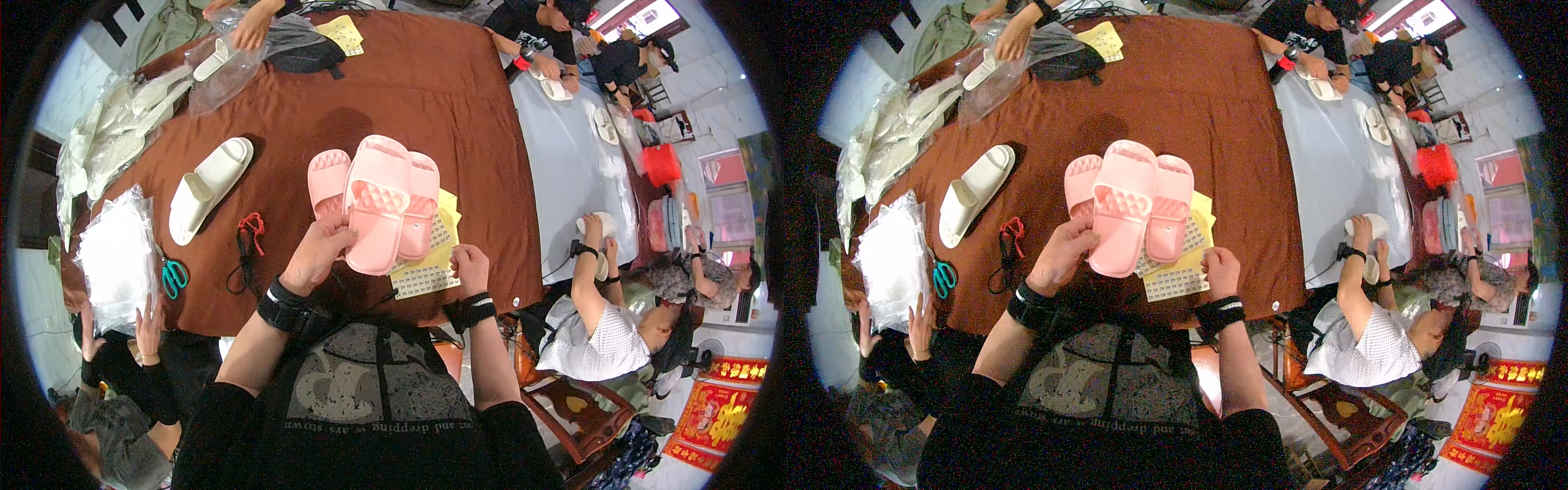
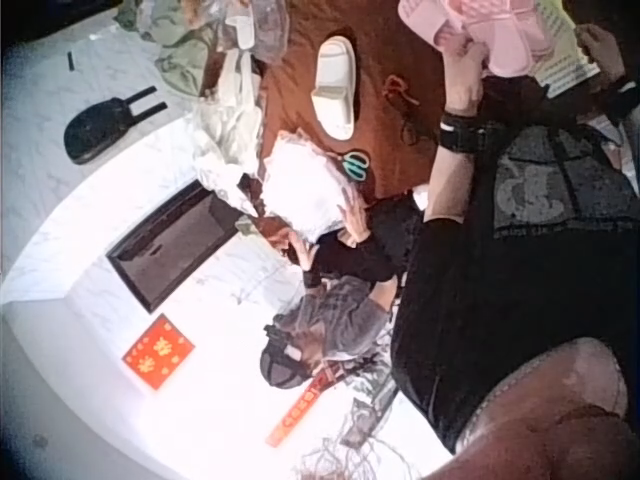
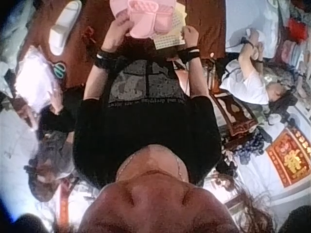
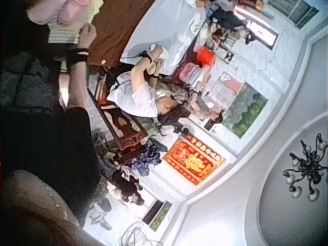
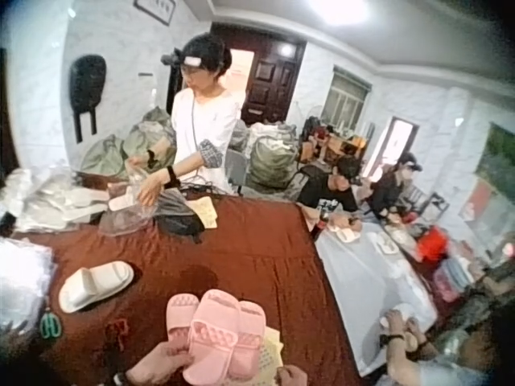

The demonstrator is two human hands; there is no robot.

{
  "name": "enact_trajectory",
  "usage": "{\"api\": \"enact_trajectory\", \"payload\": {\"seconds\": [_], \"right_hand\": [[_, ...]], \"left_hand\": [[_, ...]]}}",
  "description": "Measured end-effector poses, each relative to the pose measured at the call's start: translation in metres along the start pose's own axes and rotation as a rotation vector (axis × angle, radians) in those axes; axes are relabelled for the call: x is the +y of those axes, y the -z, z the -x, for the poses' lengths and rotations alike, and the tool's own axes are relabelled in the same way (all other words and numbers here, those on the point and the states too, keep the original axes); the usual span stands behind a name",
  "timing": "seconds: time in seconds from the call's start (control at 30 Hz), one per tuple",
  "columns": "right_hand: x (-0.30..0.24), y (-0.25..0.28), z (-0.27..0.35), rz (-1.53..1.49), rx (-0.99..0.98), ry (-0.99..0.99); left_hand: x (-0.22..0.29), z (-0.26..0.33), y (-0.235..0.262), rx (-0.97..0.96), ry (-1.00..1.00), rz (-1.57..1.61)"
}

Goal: Inspecting and sorting various colors and sizes of sandals on a manufacturing table.

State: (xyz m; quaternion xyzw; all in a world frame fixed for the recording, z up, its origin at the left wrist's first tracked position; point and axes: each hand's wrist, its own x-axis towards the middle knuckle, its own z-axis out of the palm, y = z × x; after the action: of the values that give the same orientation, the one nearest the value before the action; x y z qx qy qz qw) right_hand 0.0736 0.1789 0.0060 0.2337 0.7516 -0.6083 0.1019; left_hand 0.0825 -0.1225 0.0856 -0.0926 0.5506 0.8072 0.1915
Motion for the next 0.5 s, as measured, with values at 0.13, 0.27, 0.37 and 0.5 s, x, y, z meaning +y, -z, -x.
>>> {"api": "enact_trajectory", "payload": {"seconds": [0.13, 0.27, 0.37, 0.5], "right_hand": [[0.032, 0.008, -0.019, 0.280, 0.050, 0.240], [0.029, 0.004, -0.023, 0.755, 0.124, 0.408], [0.018, -0.005, -0.020, 0.918, 0.129, 0.265], [0.020, -0.001, -0.023, 0.913, 0.139, 0.221]], "left_hand": [[-0.005, -0.003, 0.002, -0.023, 0.013, -0.061], [-0.006, -0.002, 0.002, -0.001, 0.015, -0.055], [-0.002, 0.002, 0.002, 0.003, 0.017, -0.046], [0.001, 0.001, 0.001, -0.020, 0.025, -0.062]]}}
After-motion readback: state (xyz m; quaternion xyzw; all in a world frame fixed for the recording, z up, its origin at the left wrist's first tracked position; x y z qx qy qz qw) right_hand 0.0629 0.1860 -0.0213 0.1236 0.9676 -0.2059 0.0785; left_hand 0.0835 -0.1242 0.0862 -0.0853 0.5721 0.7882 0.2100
